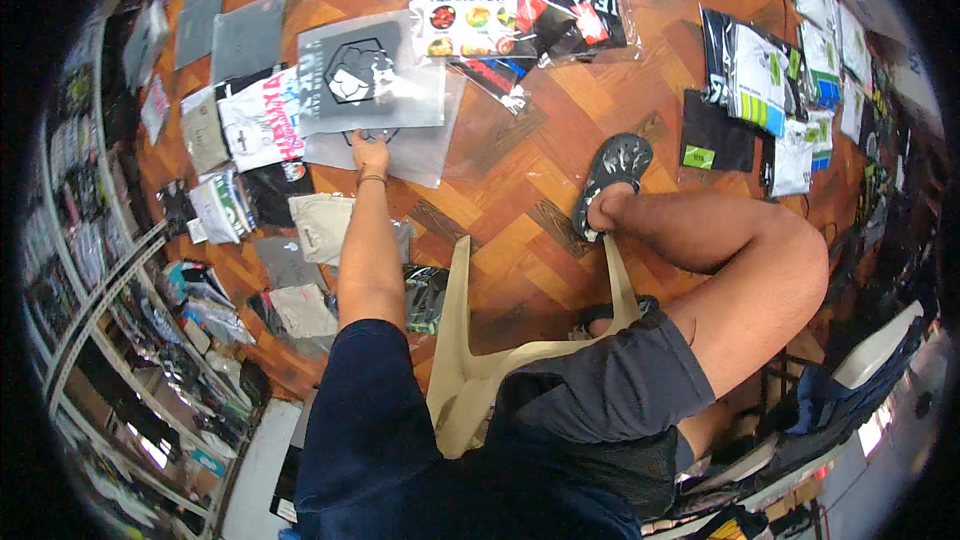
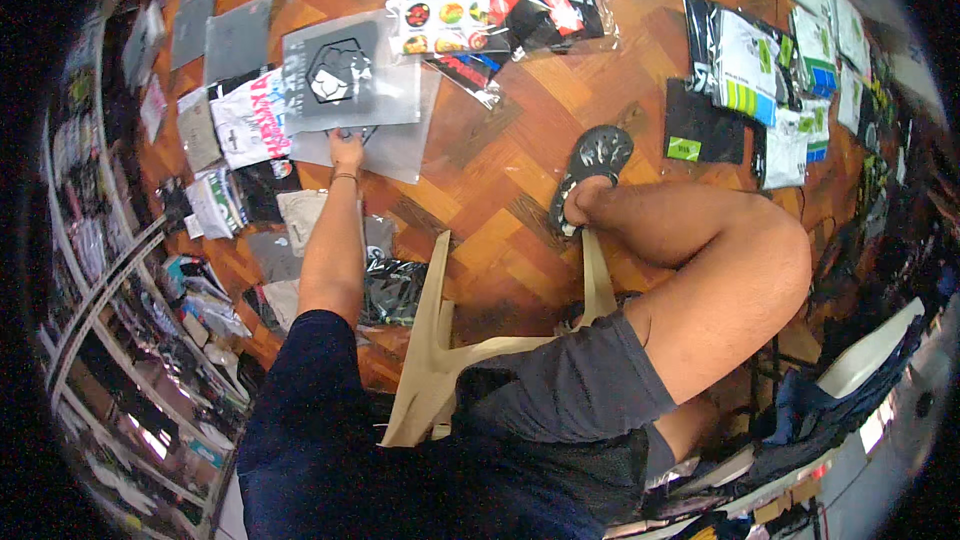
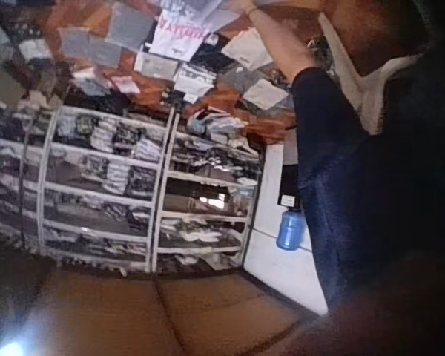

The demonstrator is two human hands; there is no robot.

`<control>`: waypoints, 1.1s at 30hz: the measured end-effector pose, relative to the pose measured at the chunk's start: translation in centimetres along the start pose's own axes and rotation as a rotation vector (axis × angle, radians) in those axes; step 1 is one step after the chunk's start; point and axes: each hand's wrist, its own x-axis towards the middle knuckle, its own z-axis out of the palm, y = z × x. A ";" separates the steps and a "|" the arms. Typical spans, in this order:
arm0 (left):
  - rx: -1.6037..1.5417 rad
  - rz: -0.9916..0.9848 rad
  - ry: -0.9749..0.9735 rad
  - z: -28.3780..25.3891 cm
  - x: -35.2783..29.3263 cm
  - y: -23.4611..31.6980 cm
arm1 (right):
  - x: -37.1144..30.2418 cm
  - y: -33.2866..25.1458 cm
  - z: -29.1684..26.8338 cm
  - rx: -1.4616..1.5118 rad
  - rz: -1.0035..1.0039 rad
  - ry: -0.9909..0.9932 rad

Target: The person folds a dark blue t-shirt with a graphic print, places it into a clear plastic bag, and seals it. They then pick up a black t-shirt with a coffee-themed graphic, fold it, and place it into another plastic bag.

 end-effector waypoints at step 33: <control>-0.282 0.675 -0.960 -11.4 -24.5 31.6 | -12.1 10.9 1.5 0.182 0.117 0.397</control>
